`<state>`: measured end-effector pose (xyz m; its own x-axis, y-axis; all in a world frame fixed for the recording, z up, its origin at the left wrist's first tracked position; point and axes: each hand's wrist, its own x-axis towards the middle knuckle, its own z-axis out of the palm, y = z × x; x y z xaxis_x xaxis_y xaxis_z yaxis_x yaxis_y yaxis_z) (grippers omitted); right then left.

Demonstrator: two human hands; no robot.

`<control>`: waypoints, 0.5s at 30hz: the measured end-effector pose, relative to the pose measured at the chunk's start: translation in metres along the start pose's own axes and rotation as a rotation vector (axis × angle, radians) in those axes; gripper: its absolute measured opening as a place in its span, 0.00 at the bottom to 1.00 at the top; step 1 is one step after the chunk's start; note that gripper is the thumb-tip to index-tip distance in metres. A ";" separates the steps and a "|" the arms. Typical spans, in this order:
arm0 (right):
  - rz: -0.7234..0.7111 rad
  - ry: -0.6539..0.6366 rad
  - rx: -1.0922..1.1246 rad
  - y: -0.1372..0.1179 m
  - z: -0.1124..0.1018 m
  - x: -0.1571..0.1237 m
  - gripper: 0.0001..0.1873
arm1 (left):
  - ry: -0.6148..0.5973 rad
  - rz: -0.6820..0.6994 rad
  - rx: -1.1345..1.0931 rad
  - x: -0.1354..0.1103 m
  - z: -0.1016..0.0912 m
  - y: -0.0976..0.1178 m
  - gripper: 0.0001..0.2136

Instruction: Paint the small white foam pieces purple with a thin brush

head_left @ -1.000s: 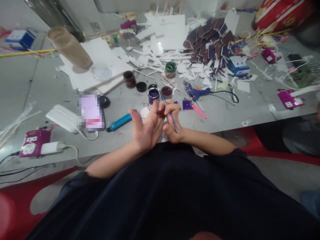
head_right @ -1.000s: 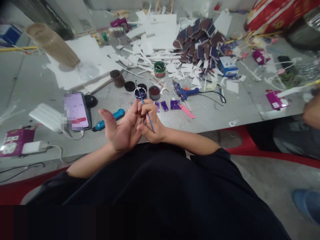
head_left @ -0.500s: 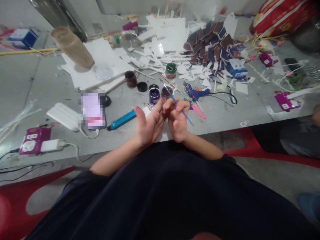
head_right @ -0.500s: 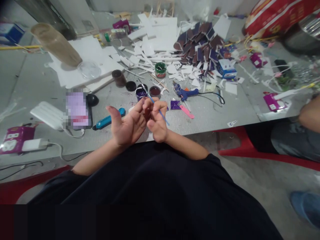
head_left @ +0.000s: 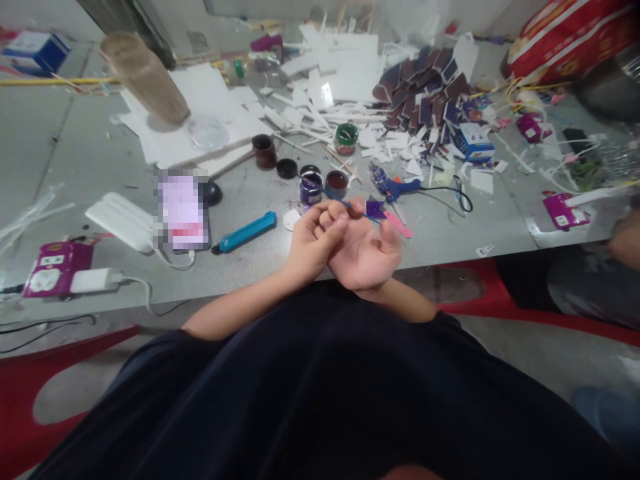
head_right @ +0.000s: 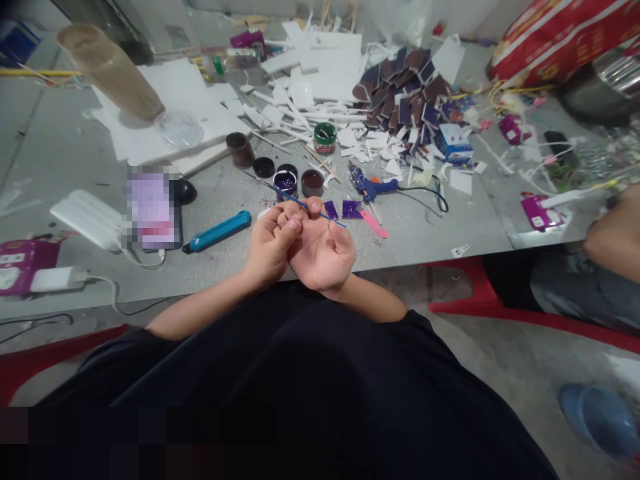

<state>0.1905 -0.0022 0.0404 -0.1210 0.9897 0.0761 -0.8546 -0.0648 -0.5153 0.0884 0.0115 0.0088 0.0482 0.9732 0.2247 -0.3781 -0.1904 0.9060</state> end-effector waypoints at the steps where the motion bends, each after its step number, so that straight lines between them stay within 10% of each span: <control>1: -0.010 -0.015 -0.061 0.003 0.000 0.000 0.31 | 0.014 0.013 0.015 0.000 0.000 -0.001 0.29; 11: -0.075 -0.111 -0.347 -0.002 -0.030 0.008 0.30 | -0.011 0.052 0.122 -0.004 -0.019 -0.008 0.45; 15: -0.317 -0.062 -0.524 -0.047 -0.038 0.025 0.24 | 0.059 0.165 0.304 -0.007 -0.050 0.014 0.26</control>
<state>0.2467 0.0305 0.0341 0.0552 0.9403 0.3358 -0.4936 0.3181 -0.8095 0.0367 0.0080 0.0018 -0.0478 0.9301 0.3641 -0.0837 -0.3669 0.9265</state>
